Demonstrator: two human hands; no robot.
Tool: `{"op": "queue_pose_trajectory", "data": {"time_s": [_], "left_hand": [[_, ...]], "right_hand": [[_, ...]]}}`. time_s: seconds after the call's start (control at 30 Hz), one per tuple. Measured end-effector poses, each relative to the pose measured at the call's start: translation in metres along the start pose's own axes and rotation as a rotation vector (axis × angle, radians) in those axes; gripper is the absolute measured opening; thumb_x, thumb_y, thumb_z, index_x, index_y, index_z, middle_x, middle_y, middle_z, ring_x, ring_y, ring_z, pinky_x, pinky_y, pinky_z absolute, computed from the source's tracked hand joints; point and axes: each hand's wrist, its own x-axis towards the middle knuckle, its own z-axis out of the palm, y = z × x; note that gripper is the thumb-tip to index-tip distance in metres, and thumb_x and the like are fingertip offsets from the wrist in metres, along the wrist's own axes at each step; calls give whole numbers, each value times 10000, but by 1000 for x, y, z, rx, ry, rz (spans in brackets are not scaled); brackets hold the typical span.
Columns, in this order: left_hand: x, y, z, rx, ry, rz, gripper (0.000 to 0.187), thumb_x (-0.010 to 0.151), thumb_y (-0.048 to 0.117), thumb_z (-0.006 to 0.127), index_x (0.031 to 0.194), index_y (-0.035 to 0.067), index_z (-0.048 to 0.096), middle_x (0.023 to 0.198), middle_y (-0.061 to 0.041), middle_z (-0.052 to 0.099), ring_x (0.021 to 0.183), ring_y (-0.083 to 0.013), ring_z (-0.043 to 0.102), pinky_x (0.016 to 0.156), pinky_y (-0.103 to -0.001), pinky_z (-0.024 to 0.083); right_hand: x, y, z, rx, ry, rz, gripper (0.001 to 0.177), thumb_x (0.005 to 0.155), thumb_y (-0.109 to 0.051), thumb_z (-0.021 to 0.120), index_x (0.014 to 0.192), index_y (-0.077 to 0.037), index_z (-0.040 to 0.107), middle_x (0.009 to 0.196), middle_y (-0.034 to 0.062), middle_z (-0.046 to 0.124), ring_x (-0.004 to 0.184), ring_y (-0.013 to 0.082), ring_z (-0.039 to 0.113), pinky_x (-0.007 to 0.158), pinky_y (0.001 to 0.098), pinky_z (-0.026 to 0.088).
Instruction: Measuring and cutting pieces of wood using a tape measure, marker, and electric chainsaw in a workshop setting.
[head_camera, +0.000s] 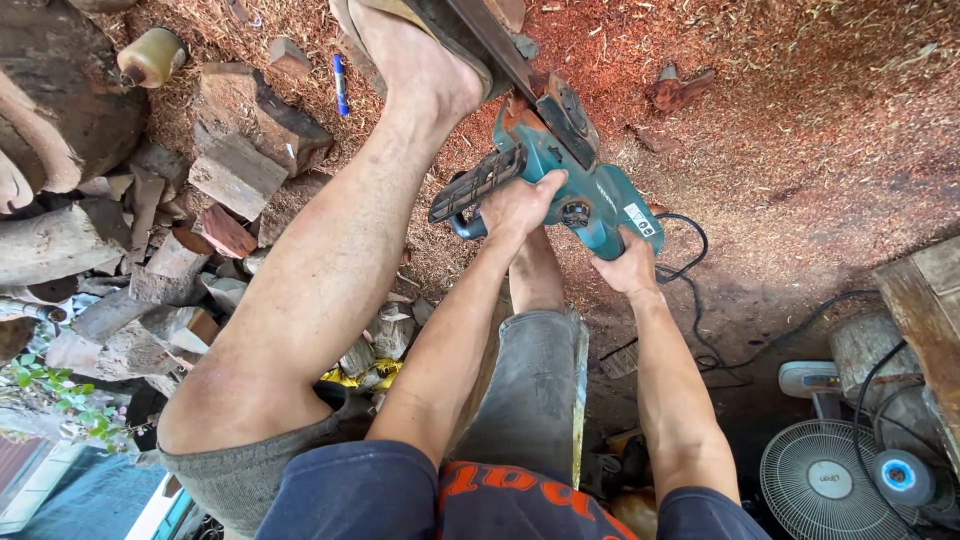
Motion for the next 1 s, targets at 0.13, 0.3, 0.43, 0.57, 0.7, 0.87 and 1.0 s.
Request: {"op": "queue_pose_trajectory", "data": {"time_s": [0.13, 0.3, 0.43, 0.57, 0.7, 0.87, 1.0], "left_hand": [[0, 0, 0, -39, 32, -2, 814, 718, 738, 607, 1086, 32, 774, 1133, -214, 740, 1073, -352, 707, 949, -431, 530], [6, -6, 6, 5, 44, 0, 834, 728, 750, 617, 1090, 14, 764, 1152, -230, 729, 1096, -359, 697, 978, -434, 521], [9, -8, 9, 3, 131, 74, 848, 702, 741, 647, 1115, 7, 747, 1149, -236, 719, 1086, -369, 686, 961, -445, 513], [13, -8, 10, -5, 49, 9, 832, 712, 739, 626, 1106, 18, 757, 1123, -220, 737, 1057, -350, 709, 946, -435, 532], [26, -14, 18, 7, 67, 20, 856, 719, 762, 618, 1086, 1, 752, 1092, -232, 736, 1025, -360, 716, 922, -434, 543], [28, -11, 14, 27, 50, 2, 857, 724, 773, 584, 1032, -3, 776, 1038, -232, 758, 999, -359, 737, 911, -426, 552], [33, -14, 17, 77, 10, -13, 875, 769, 787, 564, 1044, -16, 775, 1044, -249, 758, 1019, -364, 732, 941, -420, 545]], "right_hand": [[-1, -3, 4, 1, -7, 7, 643, 654, -237, 883, 1220, -3, 689, 1075, 232, 747, 1019, 362, 725, 937, 420, 559], [-3, -4, 9, 76, -26, 27, 565, 661, -212, 857, 1177, -30, 715, 1069, 194, 766, 1017, 341, 737, 936, 420, 565], [-2, -2, 12, 56, -4, -14, 573, 670, -216, 870, 1184, -22, 708, 1051, 206, 762, 1012, 356, 727, 925, 431, 562], [2, -3, 12, 85, -15, 31, 562, 687, -225, 855, 1196, -37, 707, 1047, 200, 765, 1000, 341, 740, 933, 420, 569], [8, -2, 13, 57, 7, 1, 567, 689, -227, 866, 1199, -34, 709, 1043, 210, 760, 992, 361, 733, 928, 429, 564], [13, -1, 15, 58, 4, 24, 541, 687, -230, 864, 1170, -46, 704, 1025, 204, 764, 981, 356, 735, 921, 431, 566], [13, -4, 17, 78, -11, 60, 493, 704, -236, 850, 1145, -72, 706, 1031, 187, 768, 996, 347, 740, 920, 432, 570]]}}
